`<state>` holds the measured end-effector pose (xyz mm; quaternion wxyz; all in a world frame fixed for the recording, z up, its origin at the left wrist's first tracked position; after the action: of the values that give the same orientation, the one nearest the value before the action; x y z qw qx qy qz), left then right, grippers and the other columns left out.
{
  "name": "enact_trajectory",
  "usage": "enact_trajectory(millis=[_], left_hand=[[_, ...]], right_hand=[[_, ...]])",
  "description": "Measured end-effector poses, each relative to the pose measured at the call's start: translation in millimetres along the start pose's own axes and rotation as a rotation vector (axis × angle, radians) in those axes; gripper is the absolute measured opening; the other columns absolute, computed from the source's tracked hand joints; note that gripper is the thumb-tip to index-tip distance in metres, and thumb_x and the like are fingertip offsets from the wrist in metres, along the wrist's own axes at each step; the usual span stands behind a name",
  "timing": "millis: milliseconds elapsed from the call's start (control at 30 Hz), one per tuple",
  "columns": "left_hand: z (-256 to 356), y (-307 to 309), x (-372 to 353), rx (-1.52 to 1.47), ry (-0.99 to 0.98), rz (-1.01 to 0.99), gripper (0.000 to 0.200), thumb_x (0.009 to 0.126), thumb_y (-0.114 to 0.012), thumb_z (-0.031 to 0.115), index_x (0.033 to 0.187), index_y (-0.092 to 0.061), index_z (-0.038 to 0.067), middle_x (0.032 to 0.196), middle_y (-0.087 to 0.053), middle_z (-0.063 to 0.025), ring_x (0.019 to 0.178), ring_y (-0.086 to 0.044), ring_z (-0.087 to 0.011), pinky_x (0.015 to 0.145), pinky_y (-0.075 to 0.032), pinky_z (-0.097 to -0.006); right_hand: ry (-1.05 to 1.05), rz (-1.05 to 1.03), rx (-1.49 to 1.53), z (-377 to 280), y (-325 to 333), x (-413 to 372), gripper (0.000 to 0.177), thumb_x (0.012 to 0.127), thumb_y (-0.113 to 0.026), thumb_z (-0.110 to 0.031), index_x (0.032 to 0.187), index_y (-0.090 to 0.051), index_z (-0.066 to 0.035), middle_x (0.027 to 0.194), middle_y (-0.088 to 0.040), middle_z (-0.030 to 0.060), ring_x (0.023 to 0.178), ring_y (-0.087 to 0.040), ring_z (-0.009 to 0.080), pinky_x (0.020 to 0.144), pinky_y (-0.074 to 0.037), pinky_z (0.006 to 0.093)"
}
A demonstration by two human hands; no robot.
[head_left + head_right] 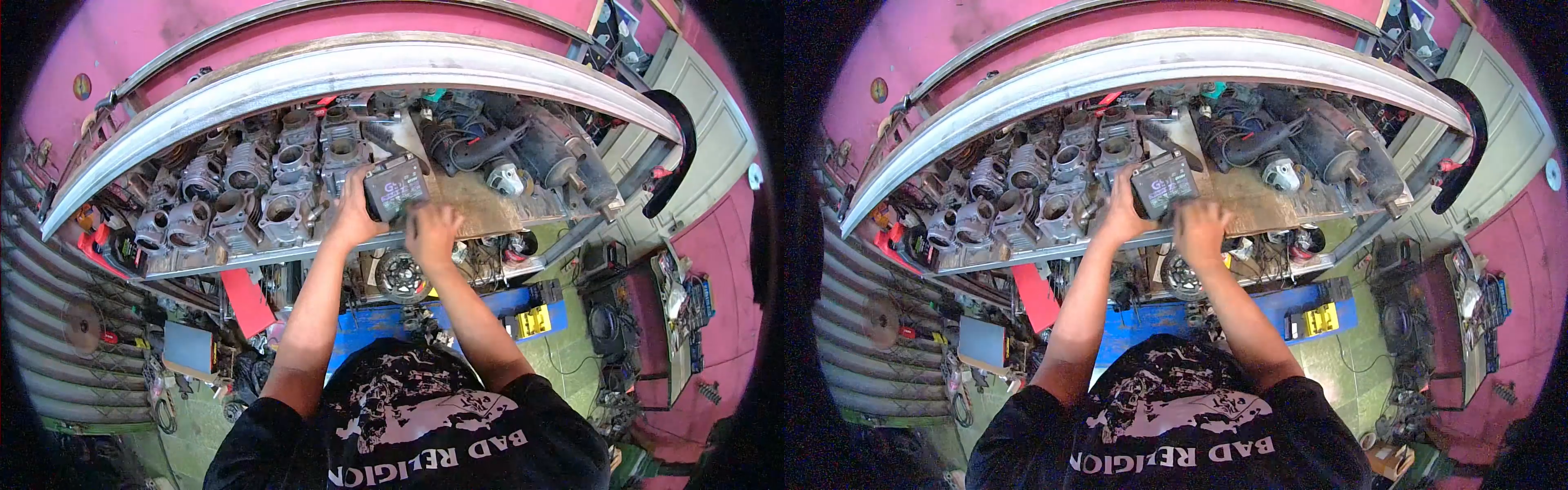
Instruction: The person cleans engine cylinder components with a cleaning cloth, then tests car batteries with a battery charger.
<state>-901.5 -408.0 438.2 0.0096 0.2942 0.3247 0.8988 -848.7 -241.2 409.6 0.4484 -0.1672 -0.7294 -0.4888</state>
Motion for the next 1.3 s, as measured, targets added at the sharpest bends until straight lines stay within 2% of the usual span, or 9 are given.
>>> enact_trajectory(millis=[100, 233, 467, 600, 667, 800, 967, 1133, 1300], left_hand=[[-2, -1, -1, 0.013, 0.018, 0.007, 0.117, 0.053, -0.092, 0.009, 0.153, -0.031, 0.01, 0.152, -0.041, -0.0191, 0.145, -0.038, -0.043, 0.118, -0.036, -0.0514], [-13, -6, 3, 0.003, -0.019, 0.027, 0.116, 0.054, -0.091, 0.011, 0.153, -0.03, 0.007, 0.151, -0.041, -0.0203, 0.146, -0.037, -0.0421, 0.121, -0.034, -0.0496], [0, -1, -2, 0.026, 0.043, 0.009, 0.117, 0.053, -0.093, 0.011, 0.152, -0.033, 0.008, 0.151, -0.042, -0.0212, 0.144, -0.04, -0.0421, 0.12, -0.035, -0.048], [-11, -6, -3, -0.014, -0.022, 0.114, 0.116, 0.053, -0.092, 0.012, 0.152, -0.033, 0.008, 0.151, -0.042, -0.0213, 0.144, -0.04, -0.0422, 0.121, -0.035, -0.0481], [-2, -3, -4, 0.001, 0.033, 0.046, 0.114, 0.055, -0.091, 0.012, 0.153, -0.032, 0.007, 0.151, -0.042, -0.0216, 0.145, -0.039, -0.042, 0.12, -0.035, -0.0484], [7, 1, -5, 0.064, 0.148, -0.007, 0.117, 0.052, -0.093, 0.011, 0.153, -0.033, 0.011, 0.153, -0.042, -0.0168, 0.146, -0.039, -0.0396, 0.12, -0.035, -0.0473], [-6, -4, -7, 0.037, 0.212, 0.003, 0.122, 0.052, -0.095, 0.015, 0.155, -0.031, 0.021, 0.16, -0.036, -0.01, 0.15, -0.035, -0.0378, 0.112, -0.027, -0.0762], [10, -6, -11, 0.17, 0.326, 0.029, 0.124, 0.052, -0.096, 0.017, 0.156, -0.029, 0.021, 0.162, -0.035, -0.0106, 0.151, -0.034, -0.0375, 0.114, -0.026, -0.0757], [19, -8, -19, 0.256, 0.282, 0.107, 0.123, 0.052, -0.096, 0.016, 0.156, -0.031, 0.021, 0.16, -0.039, -0.007, 0.145, -0.041, -0.0368, 0.107, -0.032, -0.0715]], right_hand=[[-0.44, 0.016, -0.087, 31, 0, 8, 0.013, 0.083, -0.072, -0.015, 0.096, -0.069, -0.012, 0.098, -0.067, 0.0074, 0.103, -0.057, 0.0319, 0.089, -0.038, 0.0522], [0.093, -0.131, 0.118, -24, -7, 23, 0.011, 0.085, -0.07, -0.017, 0.094, -0.067, -0.013, 0.101, -0.066, 0.0067, 0.105, -0.057, 0.0302, 0.093, -0.038, 0.0543], [-0.278, 0.042, 0.027, 16, -16, 69, 0.016, 0.083, -0.069, -0.018, 0.098, -0.068, -0.014, 0.1, -0.065, 0.0052, 0.105, -0.056, 0.029, 0.093, -0.038, 0.0548], [0.141, -0.067, 0.16, -19, -26, 56, 0.013, 0.082, -0.07, -0.018, 0.093, -0.069, -0.013, 0.101, -0.066, 0.0054, 0.106, -0.056, 0.0274, 0.093, -0.038, 0.0539], [0.144, -0.036, 0.192, -9, -12, 56, 0.012, 0.082, -0.071, -0.018, 0.092, -0.07, -0.013, 0.102, -0.067, 0.0058, 0.107, -0.057, 0.0262, 0.092, -0.038, 0.0524], [-0.258, -0.076, 0.02, 52, -3, 46, 0.014, 0.084, -0.07, -0.016, 0.097, -0.072, -0.012, 0.105, -0.068, 0.0077, 0.11, -0.056, 0.0299, 0.09, -0.037, 0.053], [-0.342, -0.315, -0.246, 116, 7, 31, 0.018, 0.086, -0.064, -0.013, 0.101, -0.074, -0.009, 0.11, -0.068, 0.0093, 0.117, -0.052, 0.0328, 0.092, -0.035, 0.0568], [-0.298, -0.509, -0.436, 139, 6, 21, 0.034, 0.08, -0.07, -0.015, 0.113, -0.074, -0.007, 0.123, -0.066, 0.0133, 0.121, -0.052, 0.0357, 0.096, -0.037, 0.0582], [-0.294, -0.429, 0.123, 92, 31, 77, 0.047, 0.086, -0.075, -0.024, 0.128, -0.066, -0.007, 0.129, -0.065, 0.017, 0.122, -0.051, 0.038, 0.099, -0.039, 0.055]])
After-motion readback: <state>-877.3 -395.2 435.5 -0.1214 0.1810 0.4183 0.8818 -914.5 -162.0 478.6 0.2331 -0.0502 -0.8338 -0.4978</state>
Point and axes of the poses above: each hand's wrist, its own x-axis towards the middle knuckle, its own y-axis out of the back of the hand, z = x × y, the point moved 5 cm from there along x, towards the middle knuckle
